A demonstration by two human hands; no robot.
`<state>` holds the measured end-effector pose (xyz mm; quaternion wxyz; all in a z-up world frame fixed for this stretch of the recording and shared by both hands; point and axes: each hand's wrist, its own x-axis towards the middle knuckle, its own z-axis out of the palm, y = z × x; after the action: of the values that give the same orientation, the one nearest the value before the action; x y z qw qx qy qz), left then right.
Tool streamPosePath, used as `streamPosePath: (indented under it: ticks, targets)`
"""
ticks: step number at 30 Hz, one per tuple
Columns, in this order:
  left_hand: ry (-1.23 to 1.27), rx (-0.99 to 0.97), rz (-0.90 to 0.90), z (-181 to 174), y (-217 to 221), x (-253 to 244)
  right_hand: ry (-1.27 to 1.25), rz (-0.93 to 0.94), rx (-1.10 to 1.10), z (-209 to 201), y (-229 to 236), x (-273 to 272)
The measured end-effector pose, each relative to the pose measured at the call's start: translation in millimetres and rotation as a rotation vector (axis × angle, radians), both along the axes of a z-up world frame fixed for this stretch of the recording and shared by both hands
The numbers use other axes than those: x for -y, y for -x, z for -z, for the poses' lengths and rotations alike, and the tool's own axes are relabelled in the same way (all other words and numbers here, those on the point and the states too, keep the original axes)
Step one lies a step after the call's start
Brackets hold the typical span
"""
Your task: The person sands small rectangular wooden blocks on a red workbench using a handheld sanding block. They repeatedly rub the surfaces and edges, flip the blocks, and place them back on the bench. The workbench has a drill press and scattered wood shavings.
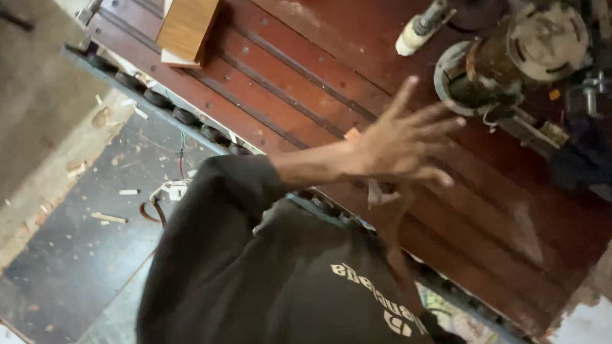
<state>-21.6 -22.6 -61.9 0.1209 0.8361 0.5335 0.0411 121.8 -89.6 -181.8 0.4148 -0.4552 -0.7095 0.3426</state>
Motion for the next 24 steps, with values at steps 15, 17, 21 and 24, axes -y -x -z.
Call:
streamPosePath:
  ticks: [15, 17, 21, 24]
  targets:
    - [-0.188, -0.054, 0.113, 37, -39, 17, 0.018, -0.104, 0.243, 62, -6, -1]
    - [-0.19, -0.015, 0.087, 45, -52, 18, 0.032, -0.109, 0.195, 53, -10, 3]
    - [-0.358, 0.18, -0.009, 21, -24, 5, 0.031, -0.074, 0.064, 13, -19, -18]
    - [-0.312, 0.364, -0.144, -10, -2, 8, 0.025, -0.016, 0.001, -7, -25, -14]
